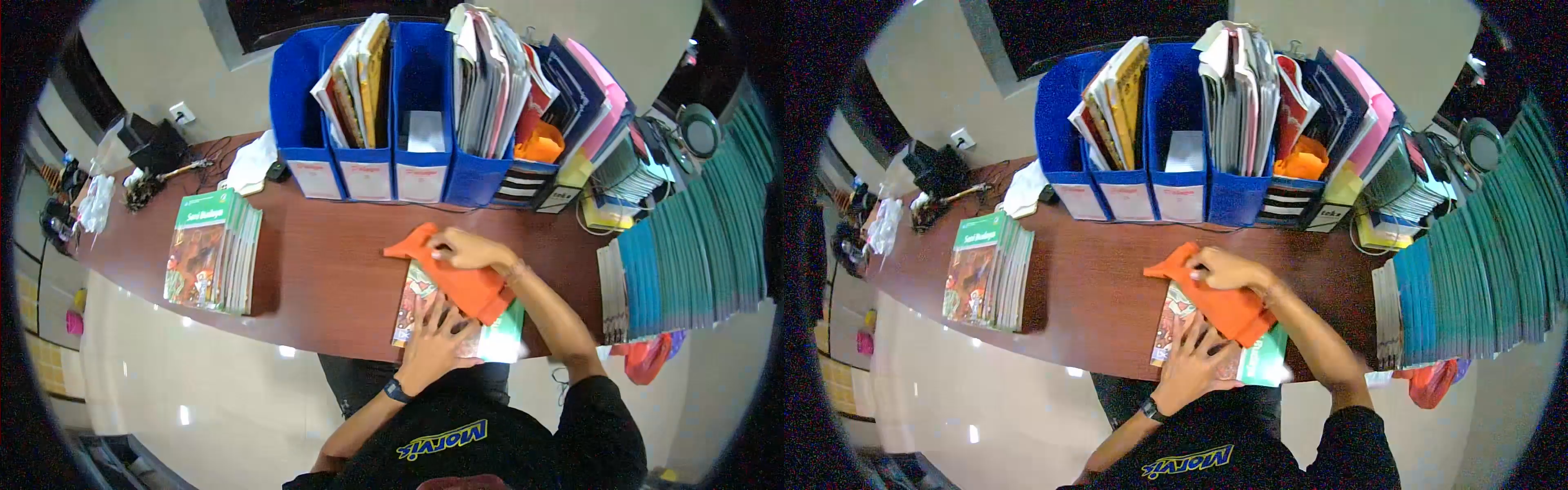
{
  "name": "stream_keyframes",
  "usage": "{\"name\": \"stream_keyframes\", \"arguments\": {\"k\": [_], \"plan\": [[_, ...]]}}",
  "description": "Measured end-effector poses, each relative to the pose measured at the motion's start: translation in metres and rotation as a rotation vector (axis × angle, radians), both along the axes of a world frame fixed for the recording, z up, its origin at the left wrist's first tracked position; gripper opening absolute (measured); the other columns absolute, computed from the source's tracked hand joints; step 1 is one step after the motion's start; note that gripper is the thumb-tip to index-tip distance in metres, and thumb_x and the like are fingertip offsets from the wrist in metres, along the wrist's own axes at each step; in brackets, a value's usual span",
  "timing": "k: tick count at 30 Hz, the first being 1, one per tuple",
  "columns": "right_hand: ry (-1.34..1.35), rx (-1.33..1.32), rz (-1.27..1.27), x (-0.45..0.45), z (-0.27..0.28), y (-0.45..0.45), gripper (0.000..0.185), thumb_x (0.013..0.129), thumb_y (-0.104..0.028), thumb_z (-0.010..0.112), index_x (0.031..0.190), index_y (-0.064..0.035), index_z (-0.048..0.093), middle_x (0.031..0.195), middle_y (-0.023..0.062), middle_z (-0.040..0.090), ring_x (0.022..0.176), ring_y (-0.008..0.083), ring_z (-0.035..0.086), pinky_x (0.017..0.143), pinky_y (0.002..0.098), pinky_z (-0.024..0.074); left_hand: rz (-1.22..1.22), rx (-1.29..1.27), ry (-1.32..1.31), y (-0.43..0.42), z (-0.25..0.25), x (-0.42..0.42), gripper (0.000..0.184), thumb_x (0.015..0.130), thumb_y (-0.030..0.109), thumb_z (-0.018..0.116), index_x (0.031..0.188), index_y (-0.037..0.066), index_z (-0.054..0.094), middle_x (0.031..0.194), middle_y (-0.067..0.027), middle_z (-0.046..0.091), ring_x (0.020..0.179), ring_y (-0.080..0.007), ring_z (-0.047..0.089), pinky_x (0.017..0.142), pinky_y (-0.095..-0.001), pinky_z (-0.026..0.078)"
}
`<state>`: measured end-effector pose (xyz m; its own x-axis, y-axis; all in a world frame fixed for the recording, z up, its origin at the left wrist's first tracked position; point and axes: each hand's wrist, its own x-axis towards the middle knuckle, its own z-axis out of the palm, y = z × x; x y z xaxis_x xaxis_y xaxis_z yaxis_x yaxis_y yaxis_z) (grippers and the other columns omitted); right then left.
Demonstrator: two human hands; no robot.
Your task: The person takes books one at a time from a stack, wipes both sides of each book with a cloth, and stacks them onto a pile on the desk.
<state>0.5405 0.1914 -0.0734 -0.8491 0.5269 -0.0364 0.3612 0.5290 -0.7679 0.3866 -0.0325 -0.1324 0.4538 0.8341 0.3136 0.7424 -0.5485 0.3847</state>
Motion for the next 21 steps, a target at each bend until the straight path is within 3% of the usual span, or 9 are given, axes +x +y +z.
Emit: {"name": "stream_keyframes", "arguments": {"k": [4, 6, 7, 9, 11, 13, 17, 21], "plan": [[-0.064, -0.080, 0.070, -0.018, -0.004, 0.018, 0.018, 0.087, -0.009, 0.062, 0.096, 0.0060, 0.068, 0.083, 0.0153, 0.071, 0.068, 0.0275, 0.053, 0.071, 0.0439, 0.0487, 0.008, 0.034, -0.010, 0.000, -0.002, 0.002, 0.079, 0.084, 0.075, 0.073, 0.143, 0.023, 0.071, 0.176, -0.0197, 0.033, 0.165, -0.0519, 0.014, 0.122, -0.0865, 0.007], [-0.123, -0.055, 0.106, 0.014, 0.000, 0.016, 0.010, 0.088, -0.001, 0.061, 0.093, 0.0059, 0.066, 0.075, 0.0074, 0.059, 0.068, 0.0213, 0.044, 0.068, 0.0384, 0.0454, 0.018, 0.050, 0.005, 0.002, 0.003, 0.001, 0.079, 0.084, 0.075, 0.073, 0.143, 0.022, 0.071, 0.176, -0.0201, 0.033, 0.165, -0.0522, 0.014, 0.122, -0.0866, 0.007], [-0.130, -0.050, 0.094, 0.037, 0.005, 0.015, 0.010, 0.088, -0.001, 0.061, 0.093, 0.0059, 0.066, 0.075, 0.0074, 0.059, 0.068, 0.0213, 0.044, 0.068, 0.0384, 0.0454, 0.032, 0.055, 0.019, 0.003, 0.008, 0.002, 0.079, 0.084, 0.074, 0.074, 0.143, 0.022, 0.071, 0.176, -0.0205, 0.033, 0.165, -0.0527, 0.013, 0.122, -0.0866, 0.007], [-0.111, -0.055, 0.055, 0.090, 0.016, -0.002, 0.010, 0.085, 0.000, 0.062, 0.091, 0.0050, 0.067, 0.076, 0.0070, 0.060, 0.068, 0.0201, 0.044, 0.067, 0.0370, 0.0437, 0.057, 0.043, 0.041, -0.004, 0.013, 0.006, 0.078, 0.084, 0.073, 0.075, 0.144, 0.022, 0.071, 0.176, -0.0211, 0.033, 0.165, -0.0538, 0.013, 0.122, -0.0865, 0.008], [-0.221, -0.047, -0.141, 0.160, -0.002, -0.020, 0.022, 0.085, -0.009, 0.066, 0.099, 0.0054, 0.076, 0.086, 0.0168, 0.077, 0.070, 0.0297, 0.059, 0.071, 0.0433, 0.0518, 0.046, 0.026, 0.035, -0.009, 0.016, 0.008, 0.078, 0.085, 0.072, 0.075, 0.144, 0.022, 0.071, 0.176, -0.0217, 0.033, 0.165, -0.0545, 0.012, 0.122, -0.0865, 0.008], [-0.263, -0.063, -0.310, 0.202, -0.002, -0.046, 0.023, 0.084, -0.007, 0.065, 0.099, 0.0051, 0.077, 0.088, 0.0169, 0.077, 0.070, 0.0304, 0.059, 0.071, 0.0435, 0.0517, 0.056, 0.018, 0.043, -0.006, 0.020, 0.008, 0.077, 0.085, 0.071, 0.075, 0.145, 0.022, 0.070, 0.176, -0.0229, 0.032, 0.164, -0.0558, 0.012, 0.121, -0.0866, 0.008], [-0.204, 0.017, -0.489, 0.199, 0.002, -0.077, 0.025, 0.081, -0.004, 0.064, 0.100, 0.0045, 0.078, 0.090, 0.0171, 0.078, 0.070, 0.0317, 0.060, 0.071, 0.0437, 0.0516, 0.027, 0.027, 0.036, -0.002, 0.016, 0.012, 0.078, 0.084, 0.071, 0.076, 0.144, 0.022, 0.071, 0.176, -0.0245, 0.031, 0.164, -0.0572, 0.012, 0.122, -0.0860, 0.008], [-0.166, 0.073, -0.515, 0.155, 0.002, -0.070, 0.027, 0.080, -0.003, 0.063, 0.101, 0.0041, 0.079, 0.094, 0.0173, 0.079, 0.072, 0.0332, 0.061, 0.072, 0.0441, 0.0516, 0.014, 0.035, 0.046, -0.001, 0.016, 0.007, 0.078, 0.084, 0.071, 0.076, 0.144, 0.021, 0.070, 0.175, -0.0259, 0.031, 0.163, -0.0583, 0.012, 0.122, -0.0849, 0.009]]}}
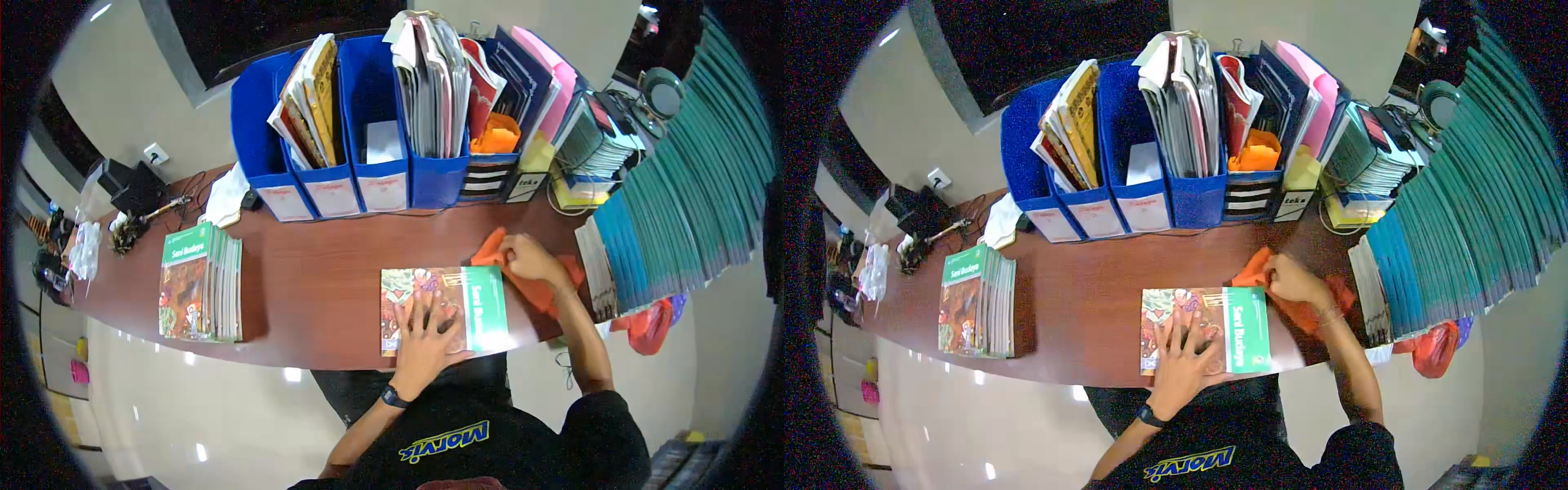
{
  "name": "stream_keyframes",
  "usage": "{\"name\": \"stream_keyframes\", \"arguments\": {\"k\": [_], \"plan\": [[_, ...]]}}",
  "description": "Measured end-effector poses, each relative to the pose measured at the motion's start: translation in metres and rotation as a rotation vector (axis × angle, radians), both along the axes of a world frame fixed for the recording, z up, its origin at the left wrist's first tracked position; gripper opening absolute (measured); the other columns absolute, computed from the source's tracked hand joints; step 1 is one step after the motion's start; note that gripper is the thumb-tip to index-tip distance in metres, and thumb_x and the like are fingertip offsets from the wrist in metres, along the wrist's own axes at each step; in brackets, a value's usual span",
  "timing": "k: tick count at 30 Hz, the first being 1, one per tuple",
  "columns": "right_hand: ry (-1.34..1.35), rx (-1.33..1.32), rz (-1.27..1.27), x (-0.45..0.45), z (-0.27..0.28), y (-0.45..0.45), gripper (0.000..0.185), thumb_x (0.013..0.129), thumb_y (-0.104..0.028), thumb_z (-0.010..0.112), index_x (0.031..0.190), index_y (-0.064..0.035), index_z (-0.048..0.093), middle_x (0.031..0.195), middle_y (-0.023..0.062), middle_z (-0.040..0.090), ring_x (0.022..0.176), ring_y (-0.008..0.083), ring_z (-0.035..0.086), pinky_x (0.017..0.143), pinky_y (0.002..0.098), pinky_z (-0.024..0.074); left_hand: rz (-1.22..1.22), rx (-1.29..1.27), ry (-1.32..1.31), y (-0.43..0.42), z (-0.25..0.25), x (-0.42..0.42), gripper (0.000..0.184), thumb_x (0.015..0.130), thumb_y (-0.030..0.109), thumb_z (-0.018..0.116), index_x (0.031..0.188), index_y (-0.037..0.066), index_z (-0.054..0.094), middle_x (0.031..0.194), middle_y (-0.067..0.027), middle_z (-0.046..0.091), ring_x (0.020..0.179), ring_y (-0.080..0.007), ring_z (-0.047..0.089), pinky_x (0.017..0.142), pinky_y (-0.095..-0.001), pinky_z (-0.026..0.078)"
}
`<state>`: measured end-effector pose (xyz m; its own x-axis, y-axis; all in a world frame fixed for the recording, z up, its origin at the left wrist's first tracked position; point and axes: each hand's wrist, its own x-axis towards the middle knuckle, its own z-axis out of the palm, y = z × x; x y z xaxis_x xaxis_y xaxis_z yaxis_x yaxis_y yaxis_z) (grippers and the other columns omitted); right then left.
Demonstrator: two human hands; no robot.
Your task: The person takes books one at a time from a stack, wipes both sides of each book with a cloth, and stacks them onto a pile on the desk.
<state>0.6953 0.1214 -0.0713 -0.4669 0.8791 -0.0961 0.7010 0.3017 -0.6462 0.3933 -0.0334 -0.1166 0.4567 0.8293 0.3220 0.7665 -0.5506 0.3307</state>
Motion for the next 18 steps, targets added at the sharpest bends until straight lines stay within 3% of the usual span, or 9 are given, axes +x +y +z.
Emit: {"name": "stream_keyframes", "arguments": {"k": [3, 6, 8, 10, 13, 18], "plan": [[-0.001, 0.049, 0.050, -0.047, 0.005, 0.021, 0.029, 0.080, -0.003, 0.060, 0.102, 0.0035, 0.078, 0.099, 0.0177, 0.079, 0.076, 0.0357, 0.063, 0.074, 0.0448, 0.0516, 0.015, 0.007, 0.011, -0.001, 0.004, 0.001, 0.077, 0.088, 0.071, 0.072, 0.146, 0.021, 0.069, 0.174, -0.0272, 0.033, 0.162, -0.0597, 0.015, 0.123, -0.0834, 0.009], [0.049, 0.093, 0.318, -0.090, -0.036, 0.071, 0.029, 0.082, -0.005, 0.060, 0.103, 0.0011, 0.079, 0.107, 0.0172, 0.079, 0.086, 0.0375, 0.067, 0.081, 0.0462, 0.0530, 0.040, 0.034, 0.008, -0.006, 0.004, 0.001, 0.074, 0.091, 0.069, 0.069, 0.147, 0.021, 0.068, 0.172, -0.0264, 0.036, 0.160, -0.0594, 0.019, 0.123, -0.0817, 0.011], [0.170, 0.135, 0.506, -0.142, -0.046, 0.087, 0.025, 0.079, 0.002, 0.059, 0.100, 0.0040, 0.074, 0.104, 0.0148, 0.077, 0.088, 0.0362, 0.067, 0.087, 0.0435, 0.0536, 0.020, 0.061, 0.001, -0.005, 0.007, 0.001, 0.072, 0.094, 0.067, 0.066, 0.149, 0.021, 0.066, 0.171, -0.0255, 0.039, 0.159, -0.0592, 0.023, 0.124, -0.0801, 0.014], [0.114, 0.090, 0.440, -0.195, -0.029, 0.077, 0.025, 0.082, 0.002, 0.059, 0.101, 0.0017, 0.075, 0.111, 0.0149, 0.076, 0.097, 0.0372, 0.068, 0.094, 0.0437, 0.0541, 0.042, 0.078, 0.007, -0.004, 0.012, 0.002, 0.070, 0.096, 0.064, 0.064, 0.150, 0.021, 0.065, 0.170, -0.0252, 0.040, 0.158, -0.0585, 0.025, 0.123, -0.0788, 0.016], [0.226, 0.321, 0.480, -0.235, -0.041, 0.064, 0.021, 0.084, -0.003, 0.058, 0.098, -0.0022, 0.074, 0.105, 0.0147, 0.076, 0.097, 0.0414, 0.068, 0.088, 0.0468, 0.0543, 0.057, 0.078, 0.009, -0.008, 0.016, 0.004, 0.065, 0.099, 0.059, 0.060, 0.151, 0.020, 0.064, 0.169, -0.0246, 0.043, 0.156, -0.0568, 0.030, 0.123, -0.0758, 0.019], [0.176, 0.343, 0.532, -0.195, -0.027, 0.067, 0.017, 0.082, -0.002, 0.058, 0.094, -0.0032, 0.070, 0.104, 0.0146, 0.075, 0.095, 0.0409, 0.068, 0.086, 0.0470, 0.0542, -0.072, 0.060, -0.082, -0.010, 0.013, 0.000, 0.061, 0.102, 0.054, 0.058, 0.151, 0.019, 0.063, 0.167, -0.0248, 0.045, 0.155, -0.0536, 0.035, 0.123, -0.0705, 0.024]]}}
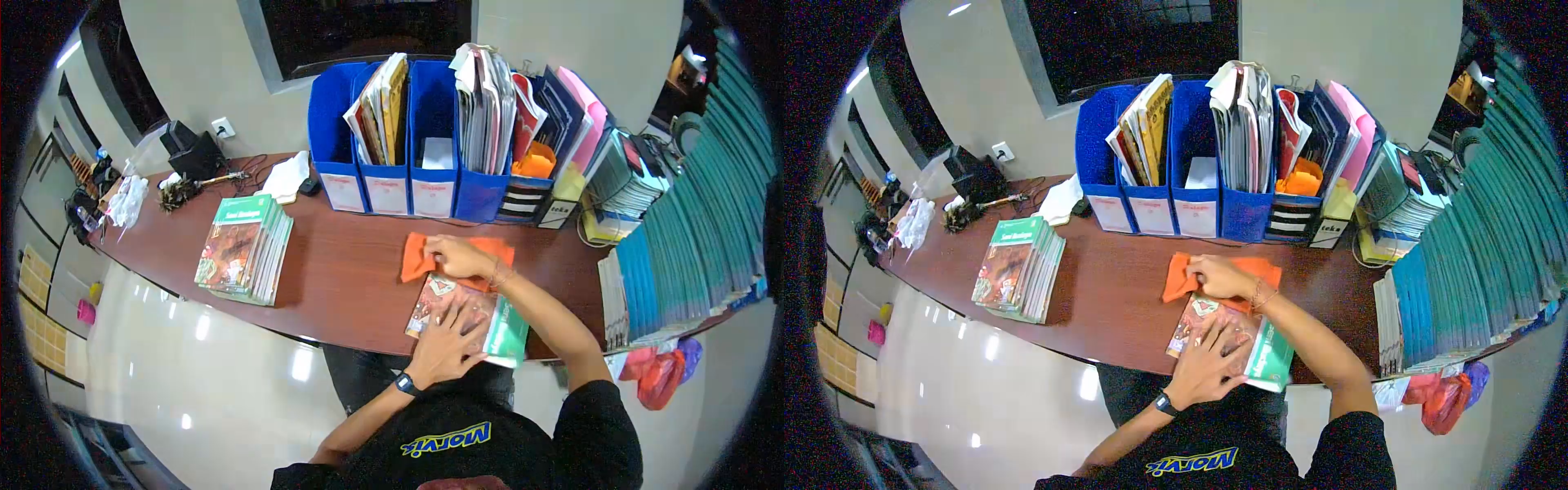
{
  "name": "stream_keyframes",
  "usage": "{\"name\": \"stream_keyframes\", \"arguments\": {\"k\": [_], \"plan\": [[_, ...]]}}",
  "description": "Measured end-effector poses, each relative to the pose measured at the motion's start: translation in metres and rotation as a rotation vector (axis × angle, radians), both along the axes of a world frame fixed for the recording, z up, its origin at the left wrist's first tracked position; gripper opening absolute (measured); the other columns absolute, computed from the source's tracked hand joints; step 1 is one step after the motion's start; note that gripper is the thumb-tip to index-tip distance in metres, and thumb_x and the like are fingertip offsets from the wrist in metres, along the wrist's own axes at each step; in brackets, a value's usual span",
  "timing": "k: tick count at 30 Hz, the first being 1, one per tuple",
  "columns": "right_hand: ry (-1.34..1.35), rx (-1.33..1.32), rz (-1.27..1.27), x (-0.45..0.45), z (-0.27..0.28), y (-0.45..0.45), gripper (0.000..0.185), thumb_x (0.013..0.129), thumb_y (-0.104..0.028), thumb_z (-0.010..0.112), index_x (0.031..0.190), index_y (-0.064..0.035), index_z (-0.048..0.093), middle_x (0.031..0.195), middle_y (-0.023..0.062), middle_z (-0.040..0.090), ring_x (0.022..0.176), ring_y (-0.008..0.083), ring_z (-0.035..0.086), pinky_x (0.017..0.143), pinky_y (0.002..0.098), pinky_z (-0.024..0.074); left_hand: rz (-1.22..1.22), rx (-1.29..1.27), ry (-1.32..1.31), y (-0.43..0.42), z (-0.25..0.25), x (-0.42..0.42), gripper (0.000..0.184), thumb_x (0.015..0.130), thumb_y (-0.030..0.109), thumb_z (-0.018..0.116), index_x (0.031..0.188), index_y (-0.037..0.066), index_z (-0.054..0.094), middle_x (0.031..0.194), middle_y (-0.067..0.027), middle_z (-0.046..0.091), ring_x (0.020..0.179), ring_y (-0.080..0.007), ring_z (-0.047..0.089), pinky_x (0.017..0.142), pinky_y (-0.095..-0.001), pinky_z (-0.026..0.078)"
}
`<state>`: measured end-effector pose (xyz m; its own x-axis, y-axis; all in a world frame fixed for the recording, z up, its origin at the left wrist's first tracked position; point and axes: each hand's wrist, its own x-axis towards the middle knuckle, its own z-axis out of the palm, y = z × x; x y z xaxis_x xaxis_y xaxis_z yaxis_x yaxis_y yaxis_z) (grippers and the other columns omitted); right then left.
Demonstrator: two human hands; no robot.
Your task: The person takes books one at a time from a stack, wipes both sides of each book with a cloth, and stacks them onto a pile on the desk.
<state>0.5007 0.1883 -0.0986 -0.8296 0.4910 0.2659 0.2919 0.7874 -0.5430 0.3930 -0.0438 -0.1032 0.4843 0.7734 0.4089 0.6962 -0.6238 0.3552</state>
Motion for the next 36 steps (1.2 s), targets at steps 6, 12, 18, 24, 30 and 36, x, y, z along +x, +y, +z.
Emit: {"name": "stream_keyframes", "arguments": {"k": [6, 12, 18, 24, 30, 36], "plan": [[-0.008, -0.056, -0.291, 0.112, 0.009, -0.012, 0.024, 0.076, 0.001, 0.059, 0.097, 0.0000, 0.072, 0.101, 0.0148, 0.075, 0.086, 0.0418, 0.064, 0.081, 0.0461, 0.0531, -0.066, -0.173, -0.009, 0.008, -0.001, -0.023, 0.060, 0.103, 0.054, 0.056, 0.152, 0.019, 0.063, 0.166, -0.0255, 0.046, 0.155, -0.0517, 0.036, 0.124, -0.0700, 0.024], [0.024, -0.330, -0.267, 0.223, -0.037, -0.018, 0.026, 0.082, -0.001, 0.064, 0.105, 0.0038, 0.077, 0.098, 0.0120, 0.079, 0.078, 0.0269, 0.064, 0.074, 0.0393, 0.0524, 0.228, -0.040, 0.281, 0.000, -0.009, -0.003, 0.069, 0.100, 0.064, 0.057, 0.156, 0.024, 0.061, 0.168, -0.0237, 0.044, 0.156, -0.0595, 0.029, 0.123, -0.0761, 0.020], [0.021, -0.425, -0.386, 0.223, -0.043, -0.033, 0.021, 0.091, -0.007, 0.067, 0.105, 0.0054, 0.076, 0.096, 0.0091, 0.079, 0.076, 0.0203, 0.061, 0.072, 0.0369, 0.0515, 0.268, -0.060, 0.143, -0.012, 0.012, 0.012, 0.085, 0.090, 0.078, 0.061, 0.159, 0.030, 0.059, 0.170, -0.0234, 0.040, 0.152, -0.0705, 0.021, 0.116, -0.0867, 0.015], [-0.094, -0.335, -0.216, 0.127, -0.004, -0.009, 0.020, 0.093, -0.013, 0.066, 0.099, 0.0055, 0.072, 0.089, 0.0097, 0.075, 0.071, 0.0226, 0.056, 0.071, 0.0397, 0.0511, 0.291, -0.039, 0.116, -0.012, 0.009, 0.012, 0.092, 0.081, 0.085, 0.065, 0.156, 0.032, 0.062, 0.169, -0.0239, 0.040, 0.150, -0.0748, 0.017, 0.110, -0.0920, 0.013], [-0.141, -0.293, -0.160, 0.035, 0.018, 0.013, 0.025, 0.096, -0.018, 0.065, 0.092, 0.0056, 0.068, 0.083, 0.0103, 0.071, 0.067, 0.0248, 0.052, 0.070, 0.0424, 0.0507, 0.309, -0.061, 0.170, -0.007, -0.002, 0.011, 0.089, 0.080, 0.082, 0.068, 0.150, 0.027, 0.066, 0.167, -0.0237, 0.043, 0.151, -0.0744, 0.016, 0.111, -0.0918, 0.013], [-0.115, -0.309, -0.199, 0.096, 0.011, -0.015, 0.027, 0.099, -0.019, 0.064, 0.093, 0.0066, 0.068, 0.079, 0.0083, 0.067, 0.066, 0.0224, 0.050, 0.066, 0.0411, 0.0481, 0.332, -0.109, 0.176, -0.007, 0.001, 0.017, 0.090, 0.078, 0.077, 0.070, 0.146, 0.017, 0.067, 0.164, -0.0238, 0.044, 0.151, -0.0746, 0.016, 0.111, -0.0914, 0.015]]}}
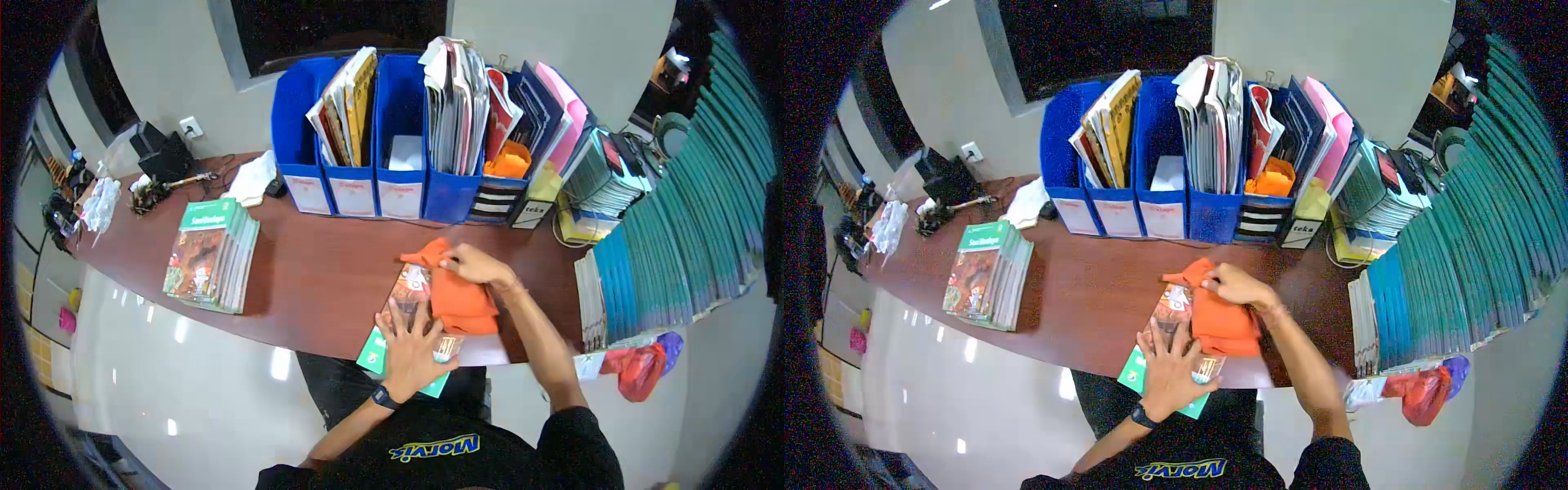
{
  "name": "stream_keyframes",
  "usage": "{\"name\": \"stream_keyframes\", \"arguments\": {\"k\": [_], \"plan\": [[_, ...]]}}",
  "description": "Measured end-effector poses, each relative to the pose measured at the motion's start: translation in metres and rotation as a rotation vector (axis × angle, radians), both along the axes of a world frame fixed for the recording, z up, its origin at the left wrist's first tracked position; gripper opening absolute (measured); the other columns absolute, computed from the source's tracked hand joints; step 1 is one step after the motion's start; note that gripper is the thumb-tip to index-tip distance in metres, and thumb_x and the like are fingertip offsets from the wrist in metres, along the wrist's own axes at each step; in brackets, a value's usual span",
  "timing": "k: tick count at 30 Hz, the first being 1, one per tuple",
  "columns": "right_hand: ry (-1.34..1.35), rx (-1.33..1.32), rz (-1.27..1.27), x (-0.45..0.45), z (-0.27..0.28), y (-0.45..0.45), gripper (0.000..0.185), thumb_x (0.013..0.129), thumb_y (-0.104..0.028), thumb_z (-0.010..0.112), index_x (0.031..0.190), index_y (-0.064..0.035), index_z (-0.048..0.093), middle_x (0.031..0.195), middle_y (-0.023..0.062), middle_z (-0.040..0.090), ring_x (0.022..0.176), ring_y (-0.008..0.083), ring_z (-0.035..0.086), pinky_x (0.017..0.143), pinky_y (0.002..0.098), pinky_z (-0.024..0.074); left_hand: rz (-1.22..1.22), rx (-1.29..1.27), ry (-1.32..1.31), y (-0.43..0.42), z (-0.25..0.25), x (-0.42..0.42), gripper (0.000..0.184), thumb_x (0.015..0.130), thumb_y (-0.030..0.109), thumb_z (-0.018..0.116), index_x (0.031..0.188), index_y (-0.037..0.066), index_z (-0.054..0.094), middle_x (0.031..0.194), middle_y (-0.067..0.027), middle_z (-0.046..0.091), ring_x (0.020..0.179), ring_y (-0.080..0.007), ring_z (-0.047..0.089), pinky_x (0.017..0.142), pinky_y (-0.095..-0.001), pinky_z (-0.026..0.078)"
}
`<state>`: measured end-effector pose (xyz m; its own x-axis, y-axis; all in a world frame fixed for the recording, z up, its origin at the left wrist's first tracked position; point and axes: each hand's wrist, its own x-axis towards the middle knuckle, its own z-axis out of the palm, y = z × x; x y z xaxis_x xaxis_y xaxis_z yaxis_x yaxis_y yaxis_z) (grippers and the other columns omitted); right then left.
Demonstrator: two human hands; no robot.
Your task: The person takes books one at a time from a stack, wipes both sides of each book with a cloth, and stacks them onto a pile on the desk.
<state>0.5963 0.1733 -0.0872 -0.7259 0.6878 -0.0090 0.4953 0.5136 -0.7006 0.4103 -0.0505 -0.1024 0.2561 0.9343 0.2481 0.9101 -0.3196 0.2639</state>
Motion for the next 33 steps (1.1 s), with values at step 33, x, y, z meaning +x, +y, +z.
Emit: {"name": "stream_keyframes", "arguments": {"k": [33], "plan": [[0.054, -0.138, -0.353, 0.082, 0.014, -0.097, 0.024, 0.103, -0.014, 0.061, 0.090, 0.0065, 0.066, 0.074, 0.0129, 0.064, 0.063, 0.0237, 0.047, 0.063, 0.0437, 0.0447, -0.063, -0.001, -0.054, 0.005, 0.003, -0.004, 0.098, 0.075, 0.076, 0.074, 0.126, -0.008, 0.069, 0.165, -0.0223, 0.044, 0.154, -0.0703, 0.018, 0.115, -0.0881, 0.014]]}}
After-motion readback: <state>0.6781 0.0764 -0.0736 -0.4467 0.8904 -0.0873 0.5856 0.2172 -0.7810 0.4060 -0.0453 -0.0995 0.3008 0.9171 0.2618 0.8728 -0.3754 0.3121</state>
